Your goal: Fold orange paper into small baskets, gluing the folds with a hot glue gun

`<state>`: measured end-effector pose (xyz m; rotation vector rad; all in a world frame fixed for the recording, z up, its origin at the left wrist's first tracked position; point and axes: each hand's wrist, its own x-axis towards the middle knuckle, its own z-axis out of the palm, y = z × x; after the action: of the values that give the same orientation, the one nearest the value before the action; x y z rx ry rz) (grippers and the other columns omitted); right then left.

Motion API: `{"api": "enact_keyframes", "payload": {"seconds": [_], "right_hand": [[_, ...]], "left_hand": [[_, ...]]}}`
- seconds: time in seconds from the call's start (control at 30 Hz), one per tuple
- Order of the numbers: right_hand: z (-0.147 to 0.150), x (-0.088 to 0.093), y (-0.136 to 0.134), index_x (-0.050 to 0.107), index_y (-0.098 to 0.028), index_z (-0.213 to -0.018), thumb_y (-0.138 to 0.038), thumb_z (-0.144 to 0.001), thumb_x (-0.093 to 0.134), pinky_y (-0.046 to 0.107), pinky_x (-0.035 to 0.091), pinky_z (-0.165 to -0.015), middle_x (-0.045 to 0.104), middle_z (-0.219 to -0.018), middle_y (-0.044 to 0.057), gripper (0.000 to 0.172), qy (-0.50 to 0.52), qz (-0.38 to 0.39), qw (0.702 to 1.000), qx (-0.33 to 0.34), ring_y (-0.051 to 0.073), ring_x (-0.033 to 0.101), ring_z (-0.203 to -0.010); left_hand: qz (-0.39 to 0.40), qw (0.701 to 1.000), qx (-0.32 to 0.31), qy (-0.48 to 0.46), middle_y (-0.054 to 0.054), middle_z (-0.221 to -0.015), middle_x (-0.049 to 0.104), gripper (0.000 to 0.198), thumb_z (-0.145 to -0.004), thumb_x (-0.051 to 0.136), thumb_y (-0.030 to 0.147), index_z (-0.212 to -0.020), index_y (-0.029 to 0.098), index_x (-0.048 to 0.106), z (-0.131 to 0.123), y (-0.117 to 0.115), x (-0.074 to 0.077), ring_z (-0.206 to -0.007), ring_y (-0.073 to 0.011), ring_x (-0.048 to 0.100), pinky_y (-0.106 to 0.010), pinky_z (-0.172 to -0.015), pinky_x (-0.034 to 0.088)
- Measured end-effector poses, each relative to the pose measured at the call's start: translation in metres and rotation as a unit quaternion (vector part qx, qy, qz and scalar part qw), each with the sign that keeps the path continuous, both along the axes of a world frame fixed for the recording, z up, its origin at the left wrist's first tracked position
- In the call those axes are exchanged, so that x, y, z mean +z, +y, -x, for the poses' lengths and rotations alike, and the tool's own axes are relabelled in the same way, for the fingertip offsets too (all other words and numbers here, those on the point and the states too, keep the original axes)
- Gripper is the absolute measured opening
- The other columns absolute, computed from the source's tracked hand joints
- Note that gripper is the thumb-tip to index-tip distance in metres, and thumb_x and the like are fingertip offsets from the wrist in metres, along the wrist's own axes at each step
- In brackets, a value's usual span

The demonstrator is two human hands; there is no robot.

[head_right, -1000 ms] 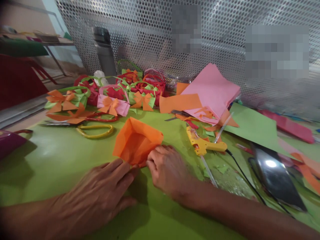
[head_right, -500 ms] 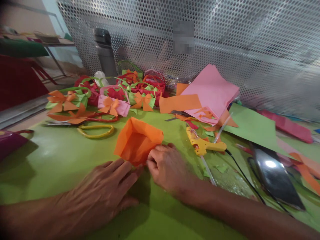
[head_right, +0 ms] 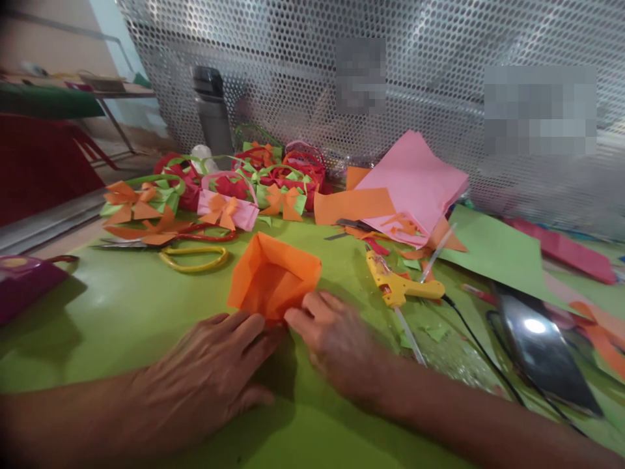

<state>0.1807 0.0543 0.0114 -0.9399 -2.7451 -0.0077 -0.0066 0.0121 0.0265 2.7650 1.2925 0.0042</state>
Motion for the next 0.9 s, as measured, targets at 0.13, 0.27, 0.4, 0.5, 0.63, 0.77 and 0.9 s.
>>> {"api": "enact_keyframes", "payload": {"seconds": [0.13, 0.27, 0.4, 0.5, 0.63, 0.77, 0.9], "right_hand": [[-0.003, 0.008, -0.008, 0.058, -0.008, -0.103, -0.012, -0.073, 0.058, 0.030, 0.037, -0.057, 0.060, -0.082, 0.008, 0.030, -0.120, -0.106, 0.985, 0.071, 0.020, 0.052, -0.074], [0.003, 0.012, -0.010, 0.060, -0.007, -0.098, -0.013, -0.074, 0.059, 0.032, 0.036, -0.054, 0.061, -0.080, 0.007, 0.025, -0.160, -0.147, 0.973, 0.071, 0.020, 0.052, -0.069], [0.008, 0.008, -0.010, 0.061, -0.010, -0.091, -0.008, -0.076, 0.056, 0.032, 0.034, -0.051, 0.059, -0.076, 0.005, 0.016, -0.150, -0.160, 0.974, 0.048, 0.019, 0.052, -0.066], [0.009, 0.006, -0.009, 0.061, -0.011, -0.084, -0.007, -0.078, 0.053, 0.032, 0.032, -0.048, 0.057, -0.071, 0.004, 0.011, -0.153, -0.165, 0.973, 0.046, 0.018, 0.050, -0.062], [0.007, 0.004, -0.007, 0.062, -0.012, -0.080, -0.006, -0.077, 0.049, 0.033, 0.032, -0.050, 0.056, -0.071, 0.005, 0.015, -0.141, -0.184, 0.969, 0.080, 0.018, 0.048, -0.061], [0.000, -0.001, -0.008, 0.063, -0.013, -0.079, -0.009, -0.078, 0.046, 0.035, 0.032, -0.053, 0.059, -0.075, 0.007, 0.018, -0.102, -0.200, 0.970, 0.096, 0.019, 0.049, -0.063], [-0.007, -0.002, -0.010, 0.062, -0.010, -0.100, -0.013, -0.080, 0.045, 0.034, 0.034, -0.052, 0.062, -0.086, 0.010, 0.026, -0.101, -0.188, 0.972, 0.100, 0.020, 0.052, -0.068]], "left_hand": [[0.001, 1.000, 0.008, -0.009, -0.009, -0.089, 0.059, 0.046, -0.079, 0.054, 0.050, -0.105, 0.013, 0.059, 0.000, -0.001, 0.000, -0.075, -0.0254, 0.057, -0.042, -0.065, 0.049], [0.013, 1.000, 0.013, -0.001, -0.009, -0.089, 0.060, 0.045, -0.078, 0.056, 0.050, -0.102, 0.012, 0.060, 0.000, -0.001, 0.000, -0.077, -0.0260, 0.057, -0.043, -0.066, 0.049], [0.024, 1.000, 0.014, 0.005, -0.009, -0.090, 0.060, 0.045, -0.077, 0.059, 0.048, -0.102, 0.011, 0.060, -0.001, -0.001, 0.001, -0.078, -0.0257, 0.057, -0.042, -0.067, 0.049], [0.029, 0.999, 0.019, 0.010, -0.009, -0.090, 0.061, 0.046, -0.075, 0.061, 0.047, -0.103, 0.011, 0.060, -0.001, -0.001, 0.002, -0.078, -0.0256, 0.057, -0.041, -0.067, 0.049], [0.020, 1.000, 0.017, 0.010, -0.008, -0.091, 0.061, 0.048, -0.076, 0.059, 0.050, -0.106, 0.012, 0.059, 0.000, -0.001, 0.000, -0.077, -0.0250, 0.057, -0.040, -0.065, 0.048], [0.010, 1.000, -0.003, 0.018, -0.006, -0.086, 0.062, 0.044, -0.076, 0.059, 0.051, -0.098, 0.014, 0.062, 0.002, 0.001, -0.005, -0.072, -0.0236, 0.057, -0.038, -0.060, 0.046], [-0.018, 1.000, -0.013, 0.007, -0.005, -0.081, 0.061, 0.045, -0.073, 0.061, 0.052, -0.095, 0.014, 0.063, 0.003, 0.002, -0.010, -0.067, -0.0213, 0.055, -0.036, -0.057, 0.044]]}}
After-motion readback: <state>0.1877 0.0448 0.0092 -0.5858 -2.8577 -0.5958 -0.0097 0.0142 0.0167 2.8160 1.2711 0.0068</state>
